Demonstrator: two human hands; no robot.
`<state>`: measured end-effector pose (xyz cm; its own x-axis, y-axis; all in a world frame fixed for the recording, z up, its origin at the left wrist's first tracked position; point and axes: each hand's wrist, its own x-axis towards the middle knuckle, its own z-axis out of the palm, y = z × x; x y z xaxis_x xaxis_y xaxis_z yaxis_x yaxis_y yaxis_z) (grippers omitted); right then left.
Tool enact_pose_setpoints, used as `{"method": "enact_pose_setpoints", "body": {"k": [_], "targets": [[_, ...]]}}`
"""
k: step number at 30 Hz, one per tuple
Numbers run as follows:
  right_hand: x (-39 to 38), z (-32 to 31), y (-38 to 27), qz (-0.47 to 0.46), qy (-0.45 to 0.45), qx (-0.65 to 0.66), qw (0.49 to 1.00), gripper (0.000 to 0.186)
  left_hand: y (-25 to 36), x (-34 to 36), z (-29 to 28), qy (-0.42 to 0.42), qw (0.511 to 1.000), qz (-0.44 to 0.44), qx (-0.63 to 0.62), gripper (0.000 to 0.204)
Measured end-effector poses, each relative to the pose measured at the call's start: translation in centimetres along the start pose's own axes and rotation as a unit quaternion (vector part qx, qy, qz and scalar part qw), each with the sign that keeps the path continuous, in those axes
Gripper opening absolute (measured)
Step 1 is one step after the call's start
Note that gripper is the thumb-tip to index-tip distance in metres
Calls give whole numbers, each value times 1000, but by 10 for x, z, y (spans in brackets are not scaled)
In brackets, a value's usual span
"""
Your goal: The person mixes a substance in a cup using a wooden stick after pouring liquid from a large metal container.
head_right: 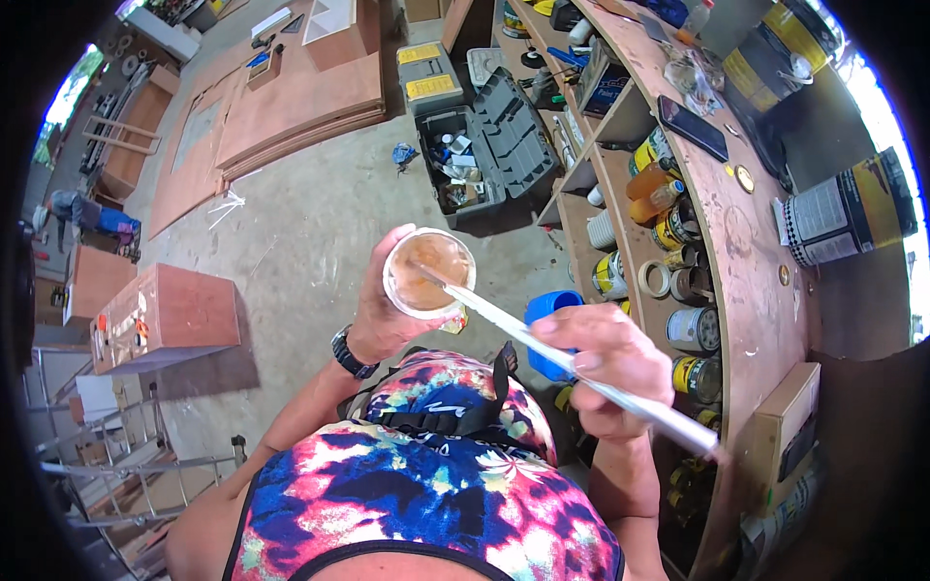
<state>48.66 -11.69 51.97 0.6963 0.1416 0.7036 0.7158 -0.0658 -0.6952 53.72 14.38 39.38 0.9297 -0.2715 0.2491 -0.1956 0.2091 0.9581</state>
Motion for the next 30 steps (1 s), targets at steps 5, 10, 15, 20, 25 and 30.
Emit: {"method": "enact_pose_setpoints", "body": {"k": [5,10,15,20,25,30], "targets": [[-2,-19,-6,3,-82,-47,995,26,-5,-8,36,11,997,12,79,110],[-3,-27,7,26,-83,9,996,17,-10,-20,68,14,1000,-17,18,110],[-4,-23,22,42,20,185,982,31,-4,-22,93,-3,999,-34,20,111],[1,-11,44,41,61,269,960,40,-7,-17,96,-17,997,-69,21,110],[9,6,55,105,125,335,928,45,-9,-8,82,-58,996,-61,37,107],[14,26,61,167,167,334,913,47,-13,-5,61,-78,994,-69,15,107]]}}
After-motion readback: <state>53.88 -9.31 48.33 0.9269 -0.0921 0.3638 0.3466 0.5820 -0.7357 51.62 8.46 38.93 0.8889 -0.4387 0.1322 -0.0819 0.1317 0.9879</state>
